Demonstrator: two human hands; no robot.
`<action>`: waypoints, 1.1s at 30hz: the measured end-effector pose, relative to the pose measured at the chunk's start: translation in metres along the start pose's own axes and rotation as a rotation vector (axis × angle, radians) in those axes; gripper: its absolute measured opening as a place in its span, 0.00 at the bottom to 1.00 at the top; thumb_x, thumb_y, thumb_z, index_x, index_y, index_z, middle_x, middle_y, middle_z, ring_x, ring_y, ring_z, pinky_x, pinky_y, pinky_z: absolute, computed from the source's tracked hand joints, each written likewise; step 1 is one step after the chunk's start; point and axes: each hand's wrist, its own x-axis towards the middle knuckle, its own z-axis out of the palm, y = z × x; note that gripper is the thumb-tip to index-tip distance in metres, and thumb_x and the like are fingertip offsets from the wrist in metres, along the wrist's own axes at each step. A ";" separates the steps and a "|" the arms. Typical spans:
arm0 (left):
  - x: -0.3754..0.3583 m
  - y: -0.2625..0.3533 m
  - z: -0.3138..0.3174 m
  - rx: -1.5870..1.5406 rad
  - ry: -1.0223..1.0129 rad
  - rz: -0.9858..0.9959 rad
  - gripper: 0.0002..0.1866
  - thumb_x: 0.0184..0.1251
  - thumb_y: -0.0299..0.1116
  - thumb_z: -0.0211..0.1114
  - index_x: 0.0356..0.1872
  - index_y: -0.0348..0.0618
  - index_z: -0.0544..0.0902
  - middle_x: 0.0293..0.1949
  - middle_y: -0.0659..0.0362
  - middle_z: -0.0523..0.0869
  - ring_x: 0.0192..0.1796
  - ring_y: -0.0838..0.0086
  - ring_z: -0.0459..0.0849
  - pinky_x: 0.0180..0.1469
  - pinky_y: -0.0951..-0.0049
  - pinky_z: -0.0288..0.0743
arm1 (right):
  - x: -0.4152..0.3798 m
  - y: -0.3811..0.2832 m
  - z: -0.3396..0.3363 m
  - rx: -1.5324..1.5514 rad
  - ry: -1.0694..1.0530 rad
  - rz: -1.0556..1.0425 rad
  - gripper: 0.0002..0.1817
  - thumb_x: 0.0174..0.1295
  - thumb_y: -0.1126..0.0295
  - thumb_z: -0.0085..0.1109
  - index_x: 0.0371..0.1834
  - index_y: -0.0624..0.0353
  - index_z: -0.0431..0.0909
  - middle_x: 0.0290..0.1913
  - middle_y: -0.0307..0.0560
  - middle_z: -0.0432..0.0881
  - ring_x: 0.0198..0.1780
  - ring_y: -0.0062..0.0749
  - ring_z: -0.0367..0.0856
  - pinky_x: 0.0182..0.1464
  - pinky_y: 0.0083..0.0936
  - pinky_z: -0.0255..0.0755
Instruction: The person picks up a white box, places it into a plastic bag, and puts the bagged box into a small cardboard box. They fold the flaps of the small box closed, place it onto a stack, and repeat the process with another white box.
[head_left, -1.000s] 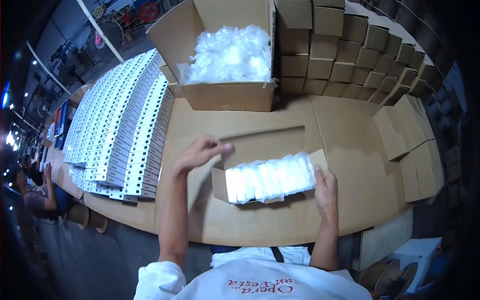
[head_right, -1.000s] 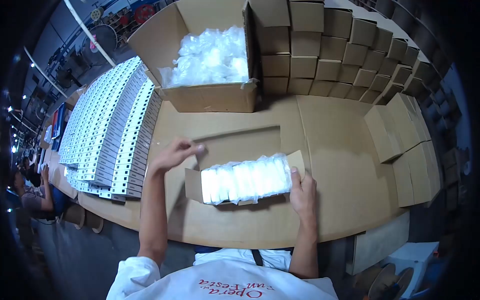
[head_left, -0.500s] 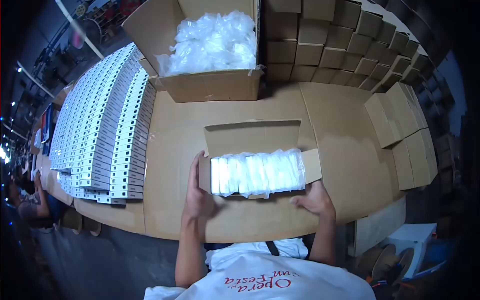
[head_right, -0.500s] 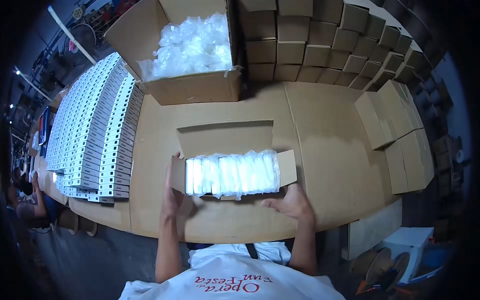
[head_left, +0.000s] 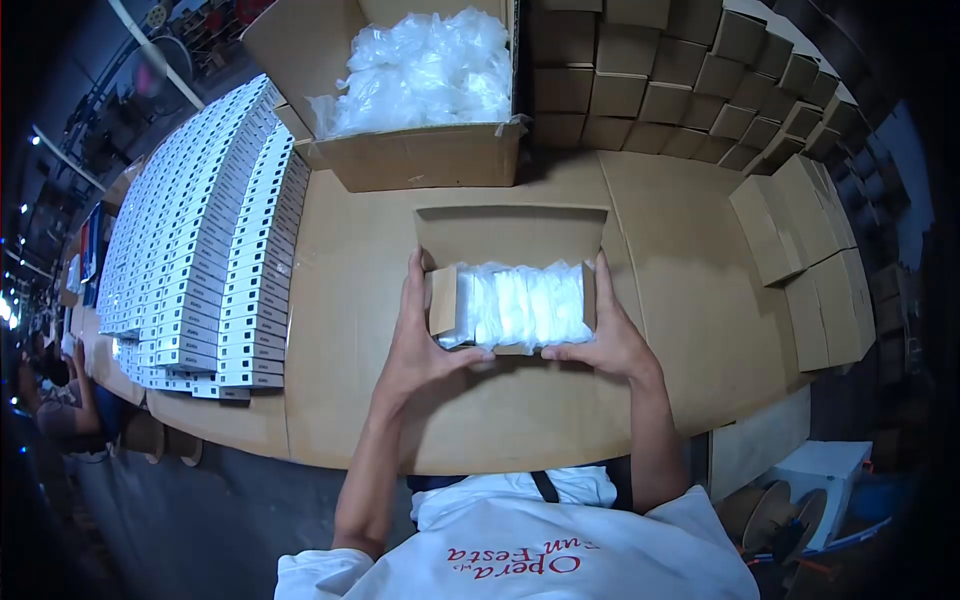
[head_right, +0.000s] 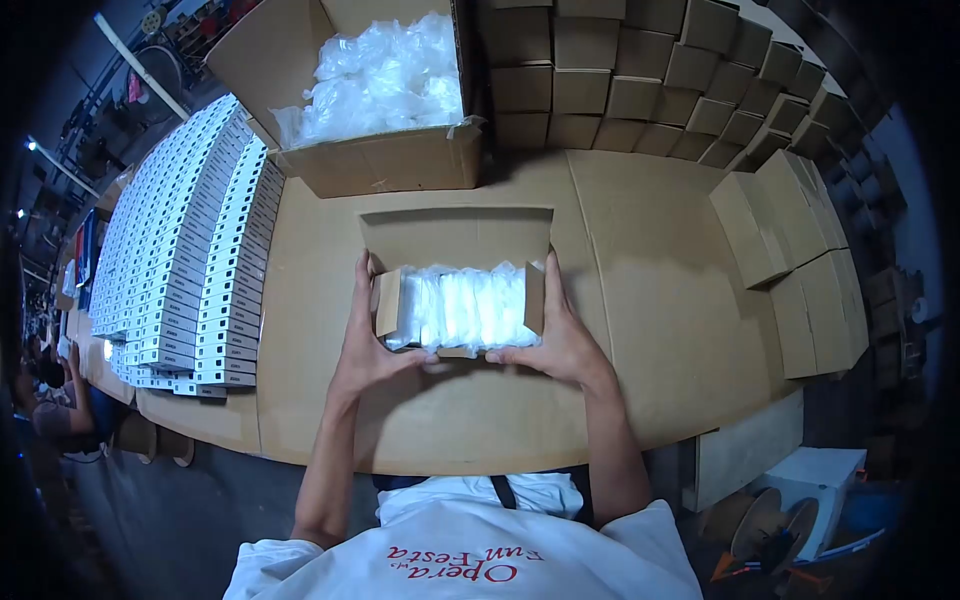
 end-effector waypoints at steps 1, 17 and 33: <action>0.004 0.001 -0.001 0.066 0.006 0.016 0.83 0.32 0.48 0.93 0.83 0.33 0.38 0.80 0.39 0.57 0.81 0.52 0.60 0.80 0.53 0.59 | 0.004 -0.013 -0.002 -0.050 0.011 0.042 0.87 0.34 0.51 0.92 0.83 0.70 0.27 0.80 0.75 0.54 0.83 0.59 0.53 0.82 0.42 0.52; 0.041 0.034 -0.005 0.336 -0.131 -0.066 0.78 0.26 0.52 0.90 0.84 0.44 0.51 0.79 0.49 0.67 0.58 0.50 0.71 0.70 0.51 0.70 | 0.016 -0.020 0.006 -0.153 0.222 -0.088 0.72 0.51 0.39 0.80 0.82 0.64 0.35 0.75 0.77 0.60 0.78 0.69 0.60 0.79 0.51 0.57; 0.038 0.046 0.007 0.358 0.105 -0.057 0.71 0.30 0.51 0.90 0.82 0.47 0.58 0.70 0.45 0.74 0.61 0.48 0.74 0.69 0.47 0.72 | 0.010 -0.034 -0.004 -0.322 0.082 -0.085 0.72 0.27 0.48 0.93 0.70 0.65 0.49 0.68 0.63 0.63 0.73 0.60 0.65 0.76 0.48 0.62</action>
